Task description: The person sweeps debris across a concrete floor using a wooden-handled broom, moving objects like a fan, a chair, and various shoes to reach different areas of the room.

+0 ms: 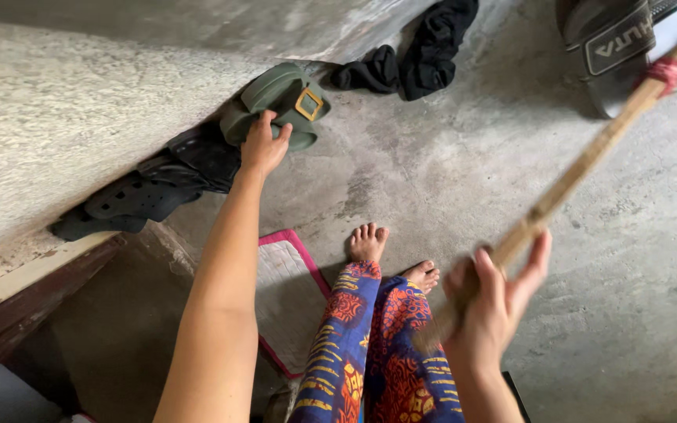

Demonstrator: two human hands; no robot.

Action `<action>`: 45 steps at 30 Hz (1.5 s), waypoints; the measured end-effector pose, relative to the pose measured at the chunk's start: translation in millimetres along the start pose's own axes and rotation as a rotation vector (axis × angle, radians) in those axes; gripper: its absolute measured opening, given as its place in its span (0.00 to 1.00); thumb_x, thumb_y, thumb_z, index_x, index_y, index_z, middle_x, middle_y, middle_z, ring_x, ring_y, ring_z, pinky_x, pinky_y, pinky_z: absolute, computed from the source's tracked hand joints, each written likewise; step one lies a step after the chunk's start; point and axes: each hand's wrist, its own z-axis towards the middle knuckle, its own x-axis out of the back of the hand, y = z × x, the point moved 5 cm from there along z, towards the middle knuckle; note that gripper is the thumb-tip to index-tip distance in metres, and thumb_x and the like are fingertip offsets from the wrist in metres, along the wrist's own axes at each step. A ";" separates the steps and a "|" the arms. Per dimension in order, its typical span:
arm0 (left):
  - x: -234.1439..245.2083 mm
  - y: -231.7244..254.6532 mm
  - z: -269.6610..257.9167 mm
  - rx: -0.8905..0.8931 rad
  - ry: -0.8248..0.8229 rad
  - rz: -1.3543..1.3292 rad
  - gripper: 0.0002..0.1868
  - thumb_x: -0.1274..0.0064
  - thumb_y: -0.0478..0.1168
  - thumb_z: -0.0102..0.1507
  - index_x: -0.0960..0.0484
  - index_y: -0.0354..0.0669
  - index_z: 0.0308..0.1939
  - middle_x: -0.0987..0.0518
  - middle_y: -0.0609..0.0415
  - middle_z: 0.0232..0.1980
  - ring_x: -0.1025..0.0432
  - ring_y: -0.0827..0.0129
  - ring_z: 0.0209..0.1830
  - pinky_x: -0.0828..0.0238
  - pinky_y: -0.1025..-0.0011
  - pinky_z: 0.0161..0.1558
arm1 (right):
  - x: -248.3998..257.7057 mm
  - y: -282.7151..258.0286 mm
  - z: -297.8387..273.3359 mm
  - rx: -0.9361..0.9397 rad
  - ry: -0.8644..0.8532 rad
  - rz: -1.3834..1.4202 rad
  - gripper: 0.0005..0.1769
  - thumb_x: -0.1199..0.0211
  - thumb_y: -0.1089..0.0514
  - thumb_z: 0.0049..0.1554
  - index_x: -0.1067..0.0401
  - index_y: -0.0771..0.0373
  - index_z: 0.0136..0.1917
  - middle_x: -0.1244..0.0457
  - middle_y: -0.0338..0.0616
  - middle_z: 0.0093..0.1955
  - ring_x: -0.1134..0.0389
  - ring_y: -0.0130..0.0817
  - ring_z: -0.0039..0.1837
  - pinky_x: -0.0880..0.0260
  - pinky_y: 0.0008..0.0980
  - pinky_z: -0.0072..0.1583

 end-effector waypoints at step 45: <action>-106.1 361.7 -105.2 -0.610 -0.100 0.224 0.30 0.39 0.49 0.59 0.27 0.50 0.64 0.43 0.44 0.76 0.51 0.45 0.78 0.59 0.33 0.71 | 223.0 -109.6 95.8 0.141 0.332 0.176 0.46 0.48 0.72 0.60 0.60 0.52 0.86 0.40 0.42 0.48 0.42 0.24 0.38 0.37 0.26 0.38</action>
